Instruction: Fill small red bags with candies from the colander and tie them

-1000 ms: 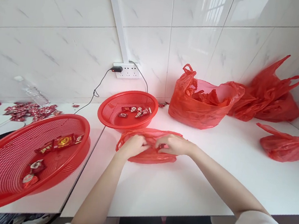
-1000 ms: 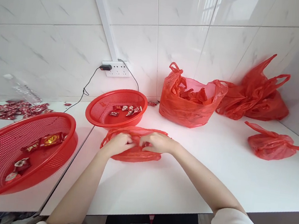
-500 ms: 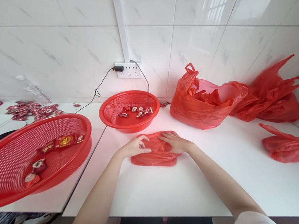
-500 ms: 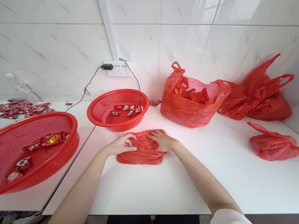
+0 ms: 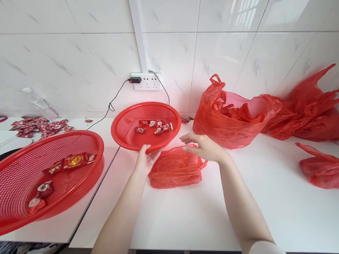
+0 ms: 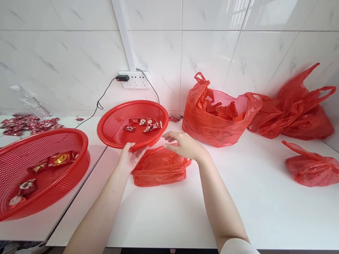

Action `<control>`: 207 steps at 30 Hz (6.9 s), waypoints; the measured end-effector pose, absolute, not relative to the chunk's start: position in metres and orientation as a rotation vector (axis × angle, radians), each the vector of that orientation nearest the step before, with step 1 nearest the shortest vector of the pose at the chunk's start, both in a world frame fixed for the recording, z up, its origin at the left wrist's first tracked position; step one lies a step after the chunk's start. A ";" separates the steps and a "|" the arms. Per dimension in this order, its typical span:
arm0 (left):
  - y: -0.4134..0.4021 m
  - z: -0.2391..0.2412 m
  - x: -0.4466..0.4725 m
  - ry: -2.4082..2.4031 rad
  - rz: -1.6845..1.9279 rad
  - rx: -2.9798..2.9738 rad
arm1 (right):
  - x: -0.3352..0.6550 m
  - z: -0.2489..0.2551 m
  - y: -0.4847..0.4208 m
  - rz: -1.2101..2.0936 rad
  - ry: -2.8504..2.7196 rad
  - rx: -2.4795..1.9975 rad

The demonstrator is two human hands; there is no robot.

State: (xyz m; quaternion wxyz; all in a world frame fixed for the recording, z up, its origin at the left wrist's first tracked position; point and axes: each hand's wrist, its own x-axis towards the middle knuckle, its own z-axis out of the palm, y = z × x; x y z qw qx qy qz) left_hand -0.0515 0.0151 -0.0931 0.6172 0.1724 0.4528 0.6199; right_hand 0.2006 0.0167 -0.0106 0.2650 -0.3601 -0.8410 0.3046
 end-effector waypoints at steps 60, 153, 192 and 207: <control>-0.003 -0.108 -0.044 0.856 1.536 0.674 | 0.179 -0.041 0.026 0.750 -2.215 -0.872; 0.001 -0.109 -0.053 0.820 1.622 0.594 | 0.165 -0.049 0.017 0.680 -2.278 -0.974; 0.014 -0.102 -0.109 1.410 2.295 0.437 | 0.177 -0.018 0.008 1.491 -0.925 -0.825; -0.009 -0.122 -0.040 1.094 1.830 1.099 | 0.185 0.005 -0.012 1.687 -1.034 -0.752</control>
